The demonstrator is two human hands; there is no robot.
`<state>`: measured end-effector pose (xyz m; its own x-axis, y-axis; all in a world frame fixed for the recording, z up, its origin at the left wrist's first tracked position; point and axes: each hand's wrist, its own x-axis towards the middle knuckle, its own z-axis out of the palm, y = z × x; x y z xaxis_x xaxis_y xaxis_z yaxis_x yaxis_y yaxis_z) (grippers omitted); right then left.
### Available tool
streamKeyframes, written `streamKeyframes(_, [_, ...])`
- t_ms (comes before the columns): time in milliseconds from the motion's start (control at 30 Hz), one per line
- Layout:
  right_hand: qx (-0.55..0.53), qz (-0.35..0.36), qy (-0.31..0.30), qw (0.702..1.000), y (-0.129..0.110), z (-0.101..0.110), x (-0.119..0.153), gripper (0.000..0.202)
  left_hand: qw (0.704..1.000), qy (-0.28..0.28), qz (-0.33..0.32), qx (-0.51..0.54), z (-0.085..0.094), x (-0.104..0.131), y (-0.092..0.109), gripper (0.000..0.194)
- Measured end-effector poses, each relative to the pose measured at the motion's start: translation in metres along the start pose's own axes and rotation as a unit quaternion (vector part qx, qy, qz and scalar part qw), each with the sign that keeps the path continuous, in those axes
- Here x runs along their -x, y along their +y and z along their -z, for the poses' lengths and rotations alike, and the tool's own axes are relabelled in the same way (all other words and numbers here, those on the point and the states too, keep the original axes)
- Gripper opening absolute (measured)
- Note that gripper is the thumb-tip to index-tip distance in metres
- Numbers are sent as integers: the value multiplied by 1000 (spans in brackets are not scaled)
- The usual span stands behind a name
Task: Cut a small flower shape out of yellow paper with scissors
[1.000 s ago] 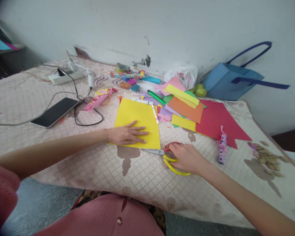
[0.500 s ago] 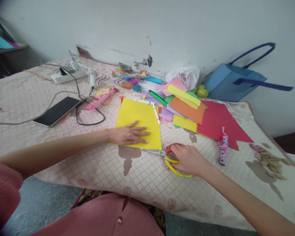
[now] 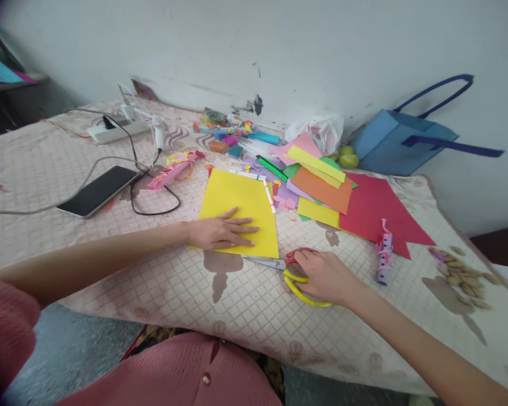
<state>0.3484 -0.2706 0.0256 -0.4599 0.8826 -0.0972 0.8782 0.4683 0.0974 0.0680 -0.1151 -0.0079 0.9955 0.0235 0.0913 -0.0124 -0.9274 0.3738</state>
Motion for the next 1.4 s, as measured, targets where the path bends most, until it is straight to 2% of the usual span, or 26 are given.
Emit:
streamKeyframes(300, [-15, 6, 10, 1000, -3, -2, -6, 37, 1000, 2, -7, -12, 0, 0, -1, 44])
streamKeyframes(600, [-11, 4, 8, 1000, -3, -3, -2, 34, 1000, 17, -6, 12, 0, 0, 0, 43])
streamKeyframes(933, [-23, 4, -2, 1000, -7, -3, -13, 34, 1000, 16, -9, 5, 1, 1, 0, 44])
streamKeyframes(1200, [-16, 5, -5, 1000, -14, -1, -7, 29, 1000, 17, -9, 10, 0, 0, -1, 43])
streamKeyframes(1400, [-11, -8, -2, 1000, -13, 0, -3, 31, 1000, -13, 6, 15, 1, 0, 0, 44])
